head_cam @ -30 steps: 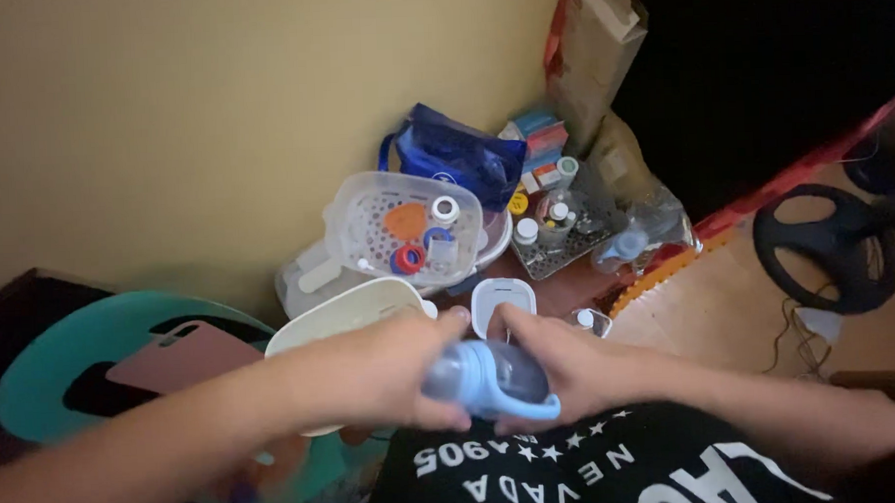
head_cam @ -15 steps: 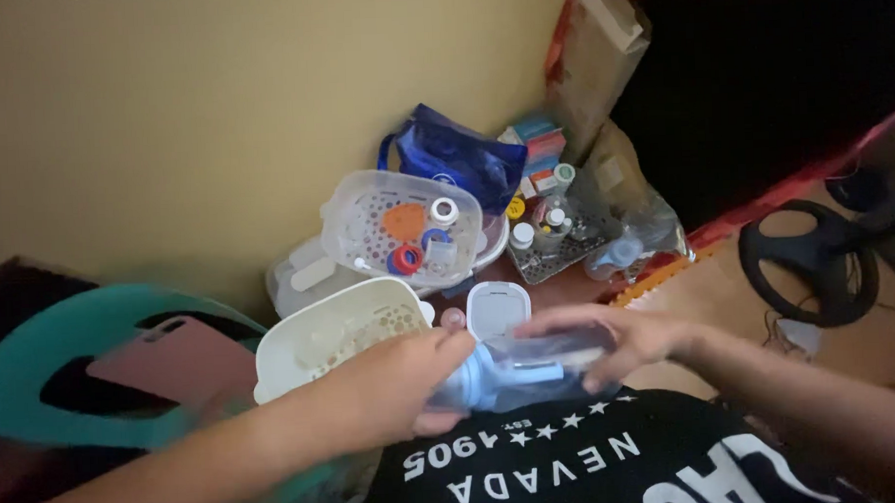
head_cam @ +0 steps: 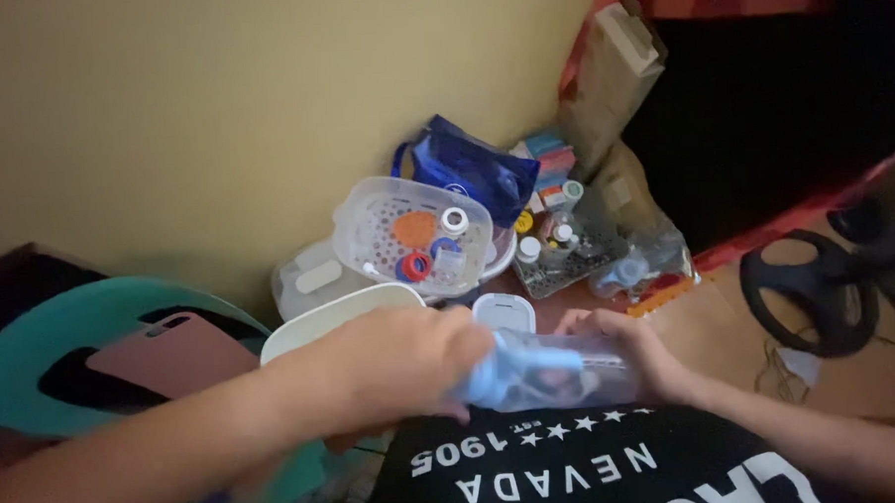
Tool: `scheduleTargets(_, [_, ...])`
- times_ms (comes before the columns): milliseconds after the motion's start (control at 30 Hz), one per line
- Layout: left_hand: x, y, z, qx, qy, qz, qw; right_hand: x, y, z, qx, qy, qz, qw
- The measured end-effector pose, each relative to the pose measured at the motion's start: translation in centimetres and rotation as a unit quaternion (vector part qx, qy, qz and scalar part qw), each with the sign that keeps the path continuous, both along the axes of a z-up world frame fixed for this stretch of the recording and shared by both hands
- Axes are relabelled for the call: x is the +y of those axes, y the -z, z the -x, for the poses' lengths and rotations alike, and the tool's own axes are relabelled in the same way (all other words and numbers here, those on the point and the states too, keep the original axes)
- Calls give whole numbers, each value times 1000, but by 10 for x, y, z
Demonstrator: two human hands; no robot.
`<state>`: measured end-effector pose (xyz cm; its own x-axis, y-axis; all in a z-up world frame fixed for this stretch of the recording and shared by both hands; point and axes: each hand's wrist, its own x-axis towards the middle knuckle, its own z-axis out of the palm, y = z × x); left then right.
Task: Assemble baby bottles by fitting nipples into rings and organizing them in a container
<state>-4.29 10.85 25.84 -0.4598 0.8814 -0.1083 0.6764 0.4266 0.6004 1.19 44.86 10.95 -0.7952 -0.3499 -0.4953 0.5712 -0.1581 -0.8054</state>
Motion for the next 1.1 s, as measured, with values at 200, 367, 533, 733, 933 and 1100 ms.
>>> scheduleTargets(200, [-1, -21, 3, 153, 46, -116, 980, -18, -84, 36, -85, -59, 170, 980])
scheduleTargets(367, [-7, 10, 31, -191, -33, -279, 941, -4, -109, 41, 80, -69, 162, 981])
scheduleTargets(533, [-18, 9, 20, -586, -151, -98, 790, 16, -96, 16, 271, -43, 62, 960])
scheduleTargets(733, [-5, 26, -16, -479, -175, -75, 857, 17, -119, 1, 258, -42, -21, 965])
scheduleTargets(933, [19, 15, -38, -155, -155, -122, 968, 24, -114, -1, 124, 21, 40, 991])
scheduleTargets(1100, [68, 43, -11, -13, -101, -108, 989, 27, -5, -1, -1, 191, 149, 970])
